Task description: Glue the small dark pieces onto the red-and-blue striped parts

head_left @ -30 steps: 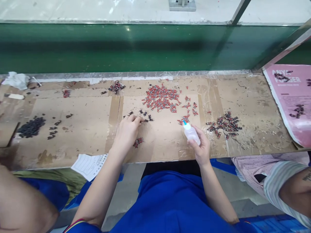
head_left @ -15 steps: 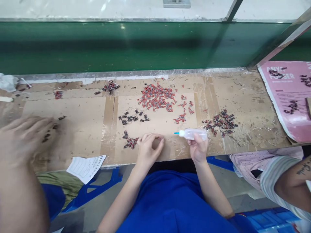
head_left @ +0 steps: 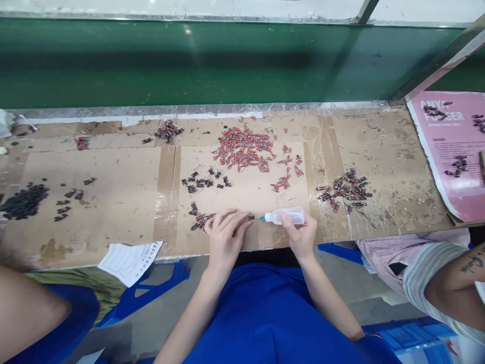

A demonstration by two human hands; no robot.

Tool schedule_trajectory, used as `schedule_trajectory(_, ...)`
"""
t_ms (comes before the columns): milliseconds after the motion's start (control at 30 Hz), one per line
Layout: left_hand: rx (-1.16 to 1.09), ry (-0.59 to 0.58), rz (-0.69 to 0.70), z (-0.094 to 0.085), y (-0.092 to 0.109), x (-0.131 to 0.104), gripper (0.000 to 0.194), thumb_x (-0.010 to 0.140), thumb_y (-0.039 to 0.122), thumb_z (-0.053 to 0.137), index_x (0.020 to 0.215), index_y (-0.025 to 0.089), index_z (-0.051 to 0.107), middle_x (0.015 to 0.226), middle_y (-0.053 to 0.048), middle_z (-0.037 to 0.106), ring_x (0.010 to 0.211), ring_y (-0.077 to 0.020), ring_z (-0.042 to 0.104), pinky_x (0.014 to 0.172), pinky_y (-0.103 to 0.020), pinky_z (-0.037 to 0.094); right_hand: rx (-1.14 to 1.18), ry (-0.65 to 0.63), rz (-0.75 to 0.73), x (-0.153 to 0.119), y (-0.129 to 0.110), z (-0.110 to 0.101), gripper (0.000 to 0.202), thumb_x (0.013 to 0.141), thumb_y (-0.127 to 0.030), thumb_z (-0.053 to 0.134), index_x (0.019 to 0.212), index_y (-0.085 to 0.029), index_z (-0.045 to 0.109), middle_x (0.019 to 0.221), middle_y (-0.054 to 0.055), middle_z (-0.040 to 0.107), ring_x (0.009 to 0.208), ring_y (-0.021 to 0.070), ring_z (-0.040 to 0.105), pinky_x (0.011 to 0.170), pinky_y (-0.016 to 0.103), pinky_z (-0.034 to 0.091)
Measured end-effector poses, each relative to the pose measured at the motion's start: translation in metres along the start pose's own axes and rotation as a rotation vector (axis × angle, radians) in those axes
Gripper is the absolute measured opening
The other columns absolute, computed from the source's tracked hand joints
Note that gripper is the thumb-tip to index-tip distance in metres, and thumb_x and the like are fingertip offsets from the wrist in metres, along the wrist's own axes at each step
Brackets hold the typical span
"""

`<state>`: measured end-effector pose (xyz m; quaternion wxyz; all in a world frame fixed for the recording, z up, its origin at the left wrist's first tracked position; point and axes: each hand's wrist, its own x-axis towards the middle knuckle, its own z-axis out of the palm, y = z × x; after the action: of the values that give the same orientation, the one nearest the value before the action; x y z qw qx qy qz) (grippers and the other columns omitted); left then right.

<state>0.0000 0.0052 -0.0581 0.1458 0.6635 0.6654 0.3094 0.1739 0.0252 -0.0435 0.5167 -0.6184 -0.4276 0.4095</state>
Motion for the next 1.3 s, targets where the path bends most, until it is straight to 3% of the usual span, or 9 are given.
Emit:
schedule_trajectory(467, -0.052, -0.042, -0.066, -0.0062, 0.0012, 0.0053, 0.009, 0.086, 0.027, 0.069, 0.082, 0.033, 0.076, 0.088, 0.002, 0.080, 0.099, -0.0228, 0.071, 0.096, -0.043, 0.032, -0.152, -0.122, -0.025, 0.0010, 0.0014, -0.0003, 0.025, 0.077, -0.041, 0.070, 0.066, -0.019, 0.069, 0.059, 0.003, 0.071, 0.054, 0.0178, 0.063, 0.053, 0.029, 0.050)
schedule_trajectory(933, -0.049, -0.101, -0.123, -0.0102, 0.0040, 0.0091, 0.008, 0.083, 0.029, 0.070, 0.080, 0.033, 0.075, 0.088, 0.002, 0.079, 0.100, -0.0243, 0.070, 0.097, -0.046, 0.032, -0.157, -0.041, -0.030, 0.0011, -0.0004, -0.0004, 0.024, 0.076, -0.039, 0.070, 0.063, -0.019, 0.069, 0.057, 0.002, 0.070, 0.051, 0.0168, 0.061, 0.050, 0.028, 0.048)
schedule_trajectory(1300, -0.051, -0.081, -0.117, -0.0096, 0.0040, 0.0095, 0.007, 0.082, 0.026, 0.072, 0.081, 0.033, 0.075, 0.087, 0.003, 0.079, 0.098, -0.0236, 0.070, 0.096, -0.045, 0.032, -0.142, -0.100, -0.022, 0.0019, 0.0015, 0.0002, 0.022, 0.075, -0.038, 0.071, 0.064, -0.019, 0.070, 0.057, 0.002, 0.069, 0.050, 0.0165, 0.059, 0.050, 0.028, 0.047)
